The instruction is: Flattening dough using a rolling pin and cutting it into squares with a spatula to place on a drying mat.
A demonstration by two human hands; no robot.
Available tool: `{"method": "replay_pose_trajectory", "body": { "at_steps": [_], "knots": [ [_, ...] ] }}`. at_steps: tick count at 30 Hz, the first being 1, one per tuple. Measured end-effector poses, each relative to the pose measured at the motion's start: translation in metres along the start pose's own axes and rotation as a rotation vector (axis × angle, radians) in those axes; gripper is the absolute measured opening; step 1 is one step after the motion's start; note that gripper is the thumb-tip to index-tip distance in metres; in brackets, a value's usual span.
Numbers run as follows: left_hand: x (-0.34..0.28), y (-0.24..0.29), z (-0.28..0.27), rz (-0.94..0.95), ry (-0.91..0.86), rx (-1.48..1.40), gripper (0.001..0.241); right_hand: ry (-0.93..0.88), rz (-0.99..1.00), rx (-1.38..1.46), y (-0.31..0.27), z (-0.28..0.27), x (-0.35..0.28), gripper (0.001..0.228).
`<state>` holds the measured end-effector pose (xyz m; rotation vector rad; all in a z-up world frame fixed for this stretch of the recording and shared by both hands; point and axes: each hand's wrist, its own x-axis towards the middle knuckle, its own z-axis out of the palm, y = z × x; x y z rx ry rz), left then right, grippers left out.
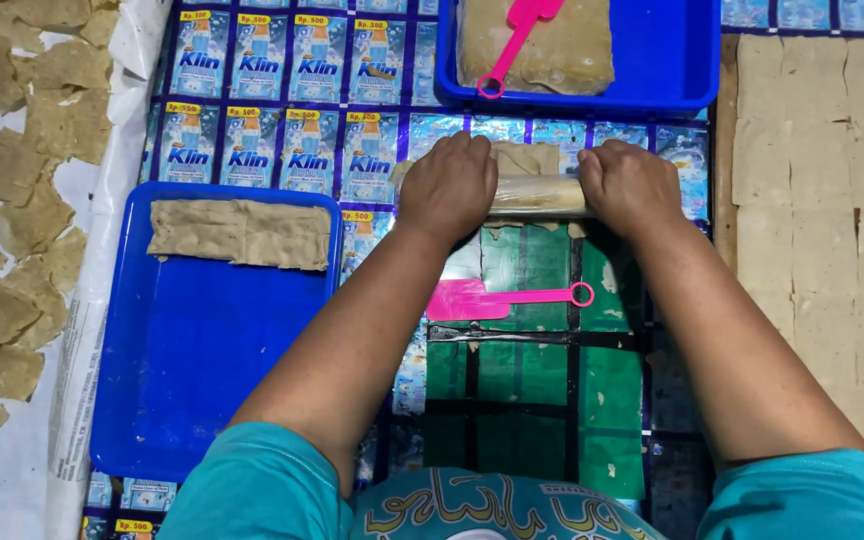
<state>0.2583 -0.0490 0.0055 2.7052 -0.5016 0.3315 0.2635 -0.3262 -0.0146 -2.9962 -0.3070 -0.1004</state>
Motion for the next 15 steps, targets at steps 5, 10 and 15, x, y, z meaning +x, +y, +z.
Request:
{"method": "replay_pose_trajectory", "body": {
  "at_steps": [5,10,15],
  "knots": [
    [-0.007,-0.002,0.017,0.001,0.083,0.067,0.029,-0.116,0.034,0.030,-0.003,-0.009,-0.007,0.049],
    [-0.018,0.002,0.016,0.032,0.169,0.139,0.023,-0.124,0.018,0.043,-0.012,-0.014,-0.015,0.049],
    [-0.028,0.010,-0.003,0.055,0.127,0.114,0.021,-0.007,-0.017,-0.012,-0.012,-0.001,-0.034,0.038]
  ]
}}
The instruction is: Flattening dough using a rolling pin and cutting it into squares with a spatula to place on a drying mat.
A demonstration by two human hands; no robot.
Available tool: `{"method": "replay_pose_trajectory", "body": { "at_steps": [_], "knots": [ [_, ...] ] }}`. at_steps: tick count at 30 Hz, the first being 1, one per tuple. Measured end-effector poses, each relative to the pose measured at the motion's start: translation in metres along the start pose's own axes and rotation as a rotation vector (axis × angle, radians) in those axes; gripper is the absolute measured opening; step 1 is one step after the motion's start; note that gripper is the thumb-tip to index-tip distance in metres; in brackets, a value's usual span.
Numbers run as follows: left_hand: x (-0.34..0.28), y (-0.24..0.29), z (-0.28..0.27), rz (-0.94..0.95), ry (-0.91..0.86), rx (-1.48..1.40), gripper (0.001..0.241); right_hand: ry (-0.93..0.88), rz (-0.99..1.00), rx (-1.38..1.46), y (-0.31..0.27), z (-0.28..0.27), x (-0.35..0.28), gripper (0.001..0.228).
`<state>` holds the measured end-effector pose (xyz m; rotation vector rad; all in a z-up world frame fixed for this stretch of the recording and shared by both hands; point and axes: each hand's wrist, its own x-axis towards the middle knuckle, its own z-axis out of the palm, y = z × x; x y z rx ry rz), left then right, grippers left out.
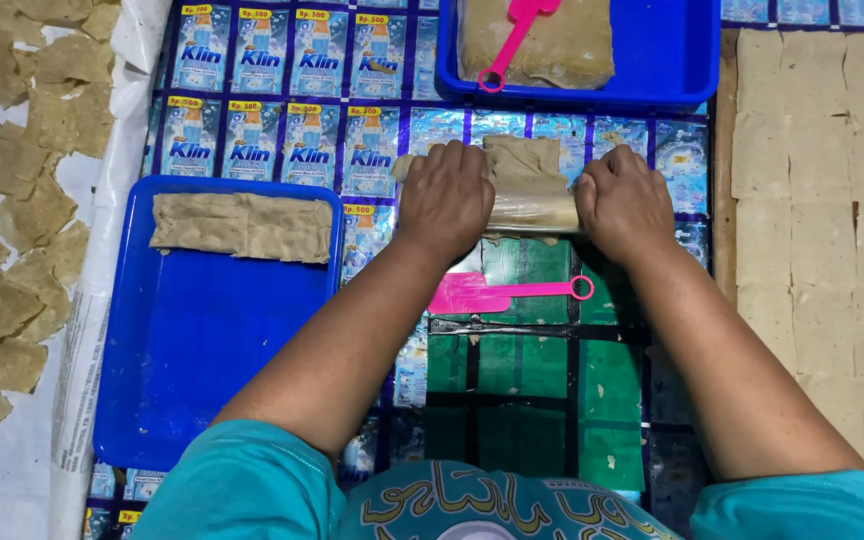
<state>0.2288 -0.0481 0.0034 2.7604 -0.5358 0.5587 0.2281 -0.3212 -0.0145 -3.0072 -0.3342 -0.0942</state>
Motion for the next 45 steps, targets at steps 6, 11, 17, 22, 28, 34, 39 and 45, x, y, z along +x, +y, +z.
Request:
{"method": "replay_pose_trajectory", "body": {
  "at_steps": [6,11,17,22,28,34,39,45],
  "knots": [
    [-0.020,0.017,-0.033,-0.001,-0.059,-0.019,0.037,0.159,-0.071,0.015,-0.035,-0.034,-0.035,0.047],
    [-0.042,0.027,-0.047,-0.023,-0.153,-0.048,0.048,0.198,-0.125,-0.025,-0.044,-0.041,-0.058,0.054],
    [-0.046,0.033,-0.055,-0.029,-0.195,-0.045,0.055,0.114,-0.073,0.003,-0.043,-0.033,-0.062,0.059],
    [-0.011,0.022,-0.041,-0.100,-0.282,-0.040,0.056,0.038,-0.007,0.075,-0.036,-0.033,-0.017,0.060],
    [0.024,0.004,-0.013,-0.138,-0.245,-0.022,0.065,-0.082,0.100,0.128,-0.037,-0.053,0.032,0.066],
    [0.012,0.011,-0.026,-0.140,-0.286,0.012,0.072,0.001,0.081,0.103,-0.037,-0.051,0.021,0.062],
    [-0.026,0.012,-0.046,0.022,-0.314,-0.078,0.105,0.157,0.138,0.434,-0.016,-0.032,-0.024,0.066],
    [-0.060,0.002,-0.017,-0.016,-0.122,-0.113,0.066,0.567,0.102,0.361,-0.043,-0.023,-0.136,0.023]
  ]
}}
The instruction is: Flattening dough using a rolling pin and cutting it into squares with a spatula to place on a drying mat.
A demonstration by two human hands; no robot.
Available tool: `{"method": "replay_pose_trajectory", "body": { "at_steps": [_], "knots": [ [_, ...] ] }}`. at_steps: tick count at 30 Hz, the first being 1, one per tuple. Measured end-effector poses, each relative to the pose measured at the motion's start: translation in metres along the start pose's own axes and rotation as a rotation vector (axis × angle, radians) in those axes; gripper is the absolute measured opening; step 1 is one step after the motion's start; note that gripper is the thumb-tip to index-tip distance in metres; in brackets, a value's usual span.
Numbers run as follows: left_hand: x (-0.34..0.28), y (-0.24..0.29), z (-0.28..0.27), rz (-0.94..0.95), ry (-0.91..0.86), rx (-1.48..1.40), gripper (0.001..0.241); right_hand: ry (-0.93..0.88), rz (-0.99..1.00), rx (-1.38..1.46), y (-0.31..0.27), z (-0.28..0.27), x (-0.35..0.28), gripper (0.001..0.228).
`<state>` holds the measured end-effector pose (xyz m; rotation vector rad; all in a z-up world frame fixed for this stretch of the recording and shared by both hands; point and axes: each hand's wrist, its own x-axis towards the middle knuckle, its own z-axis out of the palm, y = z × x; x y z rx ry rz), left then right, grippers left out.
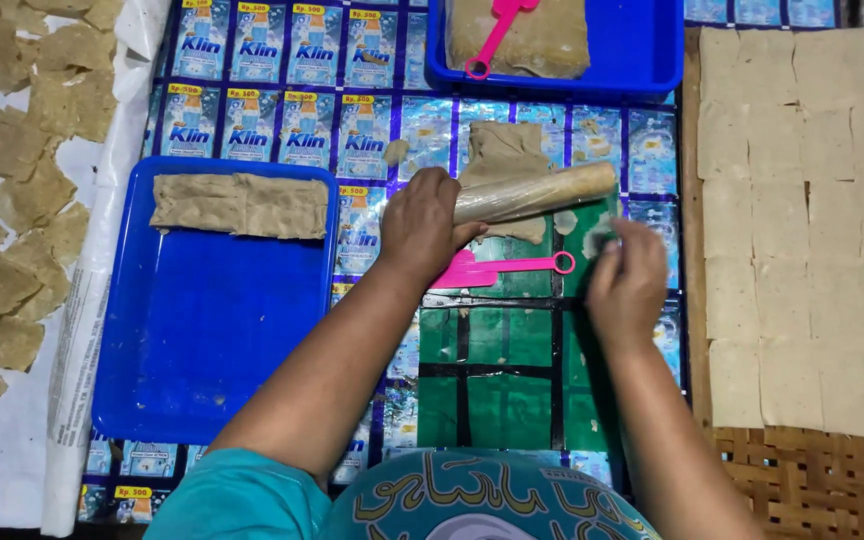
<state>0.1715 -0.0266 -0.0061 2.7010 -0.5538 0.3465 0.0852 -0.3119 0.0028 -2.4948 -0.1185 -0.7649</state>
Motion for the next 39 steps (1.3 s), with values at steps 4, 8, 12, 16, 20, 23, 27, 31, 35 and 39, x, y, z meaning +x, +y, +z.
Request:
{"method": "replay_pose_trajectory", "body": {
  "at_steps": [4,8,12,16,20,23,27,31,35,39],
  "knots": [
    [-0.007,0.023,-0.039,-0.268,-0.089,-0.158,0.057,-0.232,-0.223,-0.133,-0.057,0.006,-0.021,0.031],
    [-0.016,0.026,-0.054,-0.587,-0.030,-0.387,0.066,-0.356,-0.375,-0.221,-0.067,0.020,-0.031,0.027],
    [-0.041,0.028,-0.076,-0.667,0.029,-0.752,0.076,-0.712,-0.185,-0.252,-0.055,0.014,-0.051,0.028],
    [-0.075,0.027,-0.060,-0.514,0.142,-0.890,0.088,-0.851,0.342,-0.020,-0.083,-0.045,-0.040,0.026],
    [-0.090,0.030,-0.045,-0.299,0.209,-0.812,0.084,-0.629,0.740,0.061,-0.081,-0.061,-0.032,0.028],
    [-0.096,0.031,-0.041,-0.278,0.237,-0.789,0.083,-0.607,0.791,0.044,-0.086,-0.058,-0.024,0.030],
    [-0.095,0.028,-0.043,-0.300,0.216,-0.794,0.079,-0.577,0.758,0.011,-0.099,-0.050,-0.003,0.031],
    [-0.095,0.028,-0.045,-0.296,0.216,-0.780,0.077,-0.535,1.071,0.448,-0.058,-0.018,0.008,0.022],
    [-0.095,0.030,-0.048,-0.313,0.206,-0.808,0.076,-0.597,0.851,0.243,-0.058,0.004,0.005,0.029],
    [-0.096,0.030,-0.051,-0.308,0.210,-0.832,0.072,-0.786,0.553,-0.249,-0.066,0.025,-0.007,0.045]
  ]
}}
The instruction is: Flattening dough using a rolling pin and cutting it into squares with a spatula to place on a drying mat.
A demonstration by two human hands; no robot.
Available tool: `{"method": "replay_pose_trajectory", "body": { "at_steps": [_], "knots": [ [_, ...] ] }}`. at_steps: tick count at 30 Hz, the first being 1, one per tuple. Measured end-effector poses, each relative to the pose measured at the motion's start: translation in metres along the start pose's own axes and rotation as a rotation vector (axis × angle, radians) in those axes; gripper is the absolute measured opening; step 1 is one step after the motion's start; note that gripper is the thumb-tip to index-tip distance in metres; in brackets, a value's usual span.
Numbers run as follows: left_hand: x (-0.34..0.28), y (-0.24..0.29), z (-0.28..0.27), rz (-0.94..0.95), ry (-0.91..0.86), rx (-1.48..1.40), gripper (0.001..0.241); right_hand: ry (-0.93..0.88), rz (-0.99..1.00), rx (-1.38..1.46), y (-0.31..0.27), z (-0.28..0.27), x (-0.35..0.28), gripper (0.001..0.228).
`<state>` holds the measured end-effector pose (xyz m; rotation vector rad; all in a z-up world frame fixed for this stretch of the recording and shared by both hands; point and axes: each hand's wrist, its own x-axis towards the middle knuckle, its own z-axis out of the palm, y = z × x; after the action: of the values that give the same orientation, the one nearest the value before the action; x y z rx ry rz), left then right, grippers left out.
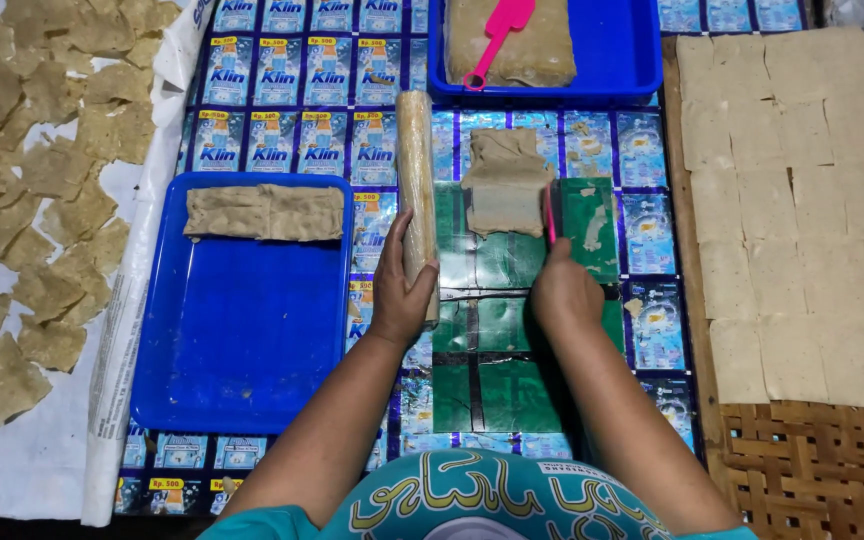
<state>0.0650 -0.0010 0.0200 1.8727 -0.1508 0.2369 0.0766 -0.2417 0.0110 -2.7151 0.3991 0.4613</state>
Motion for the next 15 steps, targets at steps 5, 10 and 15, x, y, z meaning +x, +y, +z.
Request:
{"method": "replay_pose_trajectory", "body": {
  "at_steps": [5,10,15],
  "knots": [
    [0.000,-0.003,-0.001,-0.001,0.001,-0.011,0.071,-0.066,-0.065,-0.166,-0.030,-0.044,-0.038,0.065],
    [0.001,0.000,-0.001,-0.011,0.010,-0.033,0.073,-0.031,-0.062,-0.060,-0.026,-0.083,-0.075,0.063],
    [0.015,-0.012,-0.004,-0.297,-0.077,-0.068,0.092,-0.093,-0.359,-0.178,0.002,-0.028,-0.094,0.049]
  ]
}}
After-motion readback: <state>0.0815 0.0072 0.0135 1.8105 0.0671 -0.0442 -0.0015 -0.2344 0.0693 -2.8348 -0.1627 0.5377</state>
